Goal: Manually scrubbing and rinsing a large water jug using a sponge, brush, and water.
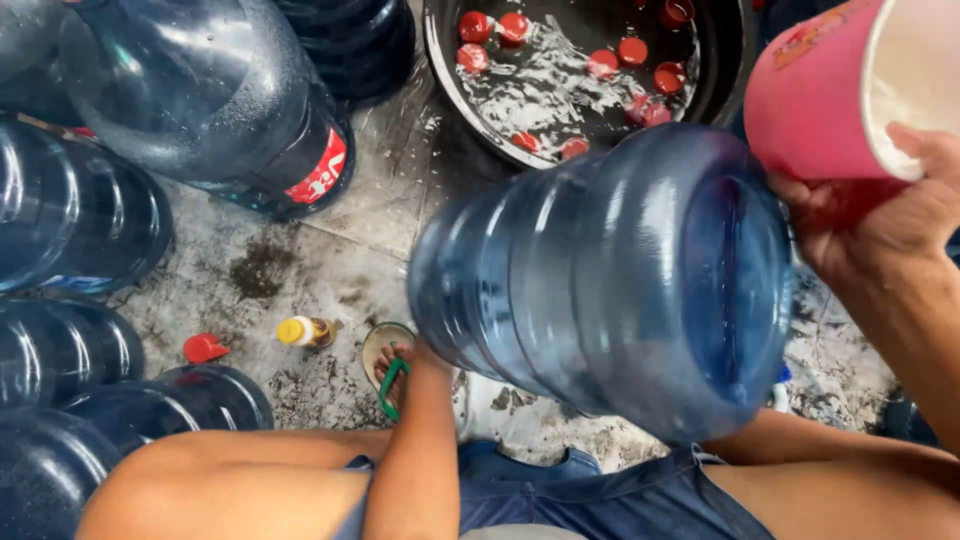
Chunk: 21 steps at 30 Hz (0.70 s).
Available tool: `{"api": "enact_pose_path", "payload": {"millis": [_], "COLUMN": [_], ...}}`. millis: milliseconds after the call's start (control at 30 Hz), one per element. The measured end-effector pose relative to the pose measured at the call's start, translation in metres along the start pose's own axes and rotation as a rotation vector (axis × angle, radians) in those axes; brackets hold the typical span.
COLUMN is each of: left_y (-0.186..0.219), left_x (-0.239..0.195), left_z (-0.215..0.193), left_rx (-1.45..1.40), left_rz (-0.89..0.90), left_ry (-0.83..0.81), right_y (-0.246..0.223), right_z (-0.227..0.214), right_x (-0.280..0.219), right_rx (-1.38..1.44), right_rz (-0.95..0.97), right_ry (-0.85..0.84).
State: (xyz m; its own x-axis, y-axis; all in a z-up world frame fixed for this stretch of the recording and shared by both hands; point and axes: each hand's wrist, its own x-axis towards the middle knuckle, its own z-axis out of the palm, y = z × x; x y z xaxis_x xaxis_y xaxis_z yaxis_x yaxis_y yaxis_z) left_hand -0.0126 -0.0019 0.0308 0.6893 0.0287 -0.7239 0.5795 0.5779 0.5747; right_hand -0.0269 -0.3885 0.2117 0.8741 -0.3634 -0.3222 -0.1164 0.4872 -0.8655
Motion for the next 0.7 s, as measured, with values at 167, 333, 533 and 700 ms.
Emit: {"api": "enact_pose_path", "payload": {"millis": [167,333,533,700], "left_y": [0.012,0.037,0.021,0.006], "left_x": [-0.030,-0.083,-0.113,-0.091], "left_z": [0.012,0.046,0.116,0.142], "left_rx": [-0.178,-0.147,0.602,0.764], "left_rz": [0.119,0.457,1.098,1.190], "left_ry": [-0.052,0.025,0.013,-0.122], "right_y": [-0.003,0.018,0.012,0.010], "right_z": [-0.012,-0.044,0.003,0.045], "right_x": [0.012,0.041,0.011,-0.019], "right_rx": [-0.059,-0.113,-0.395,-0.465], "right_rz": [0.033,0.018,-0.103,-0.209], "right_ry": [0.090,0.051,-0.159,-0.150]}}
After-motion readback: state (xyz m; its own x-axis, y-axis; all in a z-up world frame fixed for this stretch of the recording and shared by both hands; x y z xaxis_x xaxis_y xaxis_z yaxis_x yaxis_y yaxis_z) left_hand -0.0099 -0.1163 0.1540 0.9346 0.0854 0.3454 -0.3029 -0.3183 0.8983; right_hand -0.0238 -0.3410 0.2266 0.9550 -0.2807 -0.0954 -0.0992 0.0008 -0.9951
